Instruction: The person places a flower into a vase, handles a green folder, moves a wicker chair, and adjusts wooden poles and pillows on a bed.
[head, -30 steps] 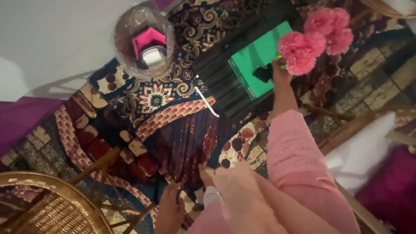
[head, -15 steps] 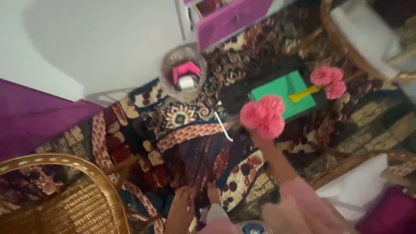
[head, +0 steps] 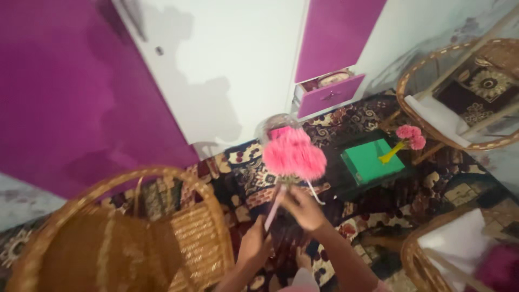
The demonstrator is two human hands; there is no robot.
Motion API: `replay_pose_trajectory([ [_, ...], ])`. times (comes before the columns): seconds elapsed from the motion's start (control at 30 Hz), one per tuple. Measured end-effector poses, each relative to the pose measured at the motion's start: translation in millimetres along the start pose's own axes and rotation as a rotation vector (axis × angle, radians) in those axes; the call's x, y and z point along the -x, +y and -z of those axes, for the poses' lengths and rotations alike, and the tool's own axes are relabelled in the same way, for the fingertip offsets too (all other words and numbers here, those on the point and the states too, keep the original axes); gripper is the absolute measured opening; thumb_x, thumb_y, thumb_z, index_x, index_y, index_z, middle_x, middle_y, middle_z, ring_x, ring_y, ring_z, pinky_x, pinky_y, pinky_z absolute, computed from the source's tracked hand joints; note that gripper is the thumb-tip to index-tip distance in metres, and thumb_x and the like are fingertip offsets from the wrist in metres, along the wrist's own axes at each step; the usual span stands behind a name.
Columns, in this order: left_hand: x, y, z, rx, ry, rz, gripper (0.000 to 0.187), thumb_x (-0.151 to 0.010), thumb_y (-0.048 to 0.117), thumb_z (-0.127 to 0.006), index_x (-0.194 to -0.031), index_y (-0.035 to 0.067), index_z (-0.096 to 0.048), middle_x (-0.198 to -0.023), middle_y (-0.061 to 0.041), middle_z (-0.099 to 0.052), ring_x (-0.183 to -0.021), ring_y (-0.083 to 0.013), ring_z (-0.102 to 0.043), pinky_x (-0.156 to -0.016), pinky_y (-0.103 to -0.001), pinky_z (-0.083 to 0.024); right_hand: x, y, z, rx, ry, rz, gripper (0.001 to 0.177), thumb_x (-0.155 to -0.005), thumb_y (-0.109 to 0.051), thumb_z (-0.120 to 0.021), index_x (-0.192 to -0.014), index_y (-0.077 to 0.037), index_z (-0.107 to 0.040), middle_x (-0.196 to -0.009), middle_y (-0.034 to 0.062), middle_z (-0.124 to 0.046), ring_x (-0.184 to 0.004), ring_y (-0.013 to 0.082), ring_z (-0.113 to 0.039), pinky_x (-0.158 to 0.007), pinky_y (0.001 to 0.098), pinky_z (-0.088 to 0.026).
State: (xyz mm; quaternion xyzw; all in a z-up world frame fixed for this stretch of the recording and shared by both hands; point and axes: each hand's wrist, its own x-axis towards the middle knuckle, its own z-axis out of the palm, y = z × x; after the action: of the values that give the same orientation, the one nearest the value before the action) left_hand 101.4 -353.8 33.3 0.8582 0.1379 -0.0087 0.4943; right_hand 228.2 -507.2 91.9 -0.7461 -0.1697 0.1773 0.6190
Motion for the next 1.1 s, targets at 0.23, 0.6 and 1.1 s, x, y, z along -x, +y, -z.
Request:
replay_pose_trajectory([
  [0.23,70.8,17.5,25.0,0.524,0.124,0.083,0.035,-0.097,0.030,-0.062,-0.117,0.002,-0.066,-0.087,-0.018,-0.075,-0.077,-0.0280,-0.069,-0.070,-0.039,-0.055,65.3,-49.3,-69.3,0.185,0.368,0.361,0.040,-0.111,-0.025,-0.049,-0.142,-0.003,-0.060,-0.145,0.0140,-0.062,-0.137,0.0257,-0.055,-0.114,0.0335,-0.038],
  [0.6,106.4,55.6,60.2,0.189,0.332,-0.128,0.047,-0.088,0.021,-0.074,-0.120,-0.007,-0.055,-0.084,-0.027,-0.071,-0.076,-0.0430,-0.070,-0.064,-0.048,-0.054,122.2,-144.7,-101.0,0.569,0.152,0.633,0.035,-0.100,-0.006,-0.061,-0.133,-0.012,-0.070,-0.143,0.0172,-0.062,-0.128,0.0344,-0.063,-0.106,0.0363,-0.049],
  [1.1,149.2,73.7,61.5,0.129,0.432,-0.039,0.050,-0.089,0.024,-0.072,-0.120,-0.007,-0.048,-0.086,-0.033,-0.069,-0.082,-0.0491,-0.070,-0.070,-0.054,-0.056,128.3,-135.4,-121.4,-0.055,0.193,0.513,0.031,-0.088,-0.007,-0.079,-0.117,-0.008,-0.068,-0.114,0.0101,-0.068,-0.101,0.0224,-0.068,-0.090,0.0323,-0.055],
])
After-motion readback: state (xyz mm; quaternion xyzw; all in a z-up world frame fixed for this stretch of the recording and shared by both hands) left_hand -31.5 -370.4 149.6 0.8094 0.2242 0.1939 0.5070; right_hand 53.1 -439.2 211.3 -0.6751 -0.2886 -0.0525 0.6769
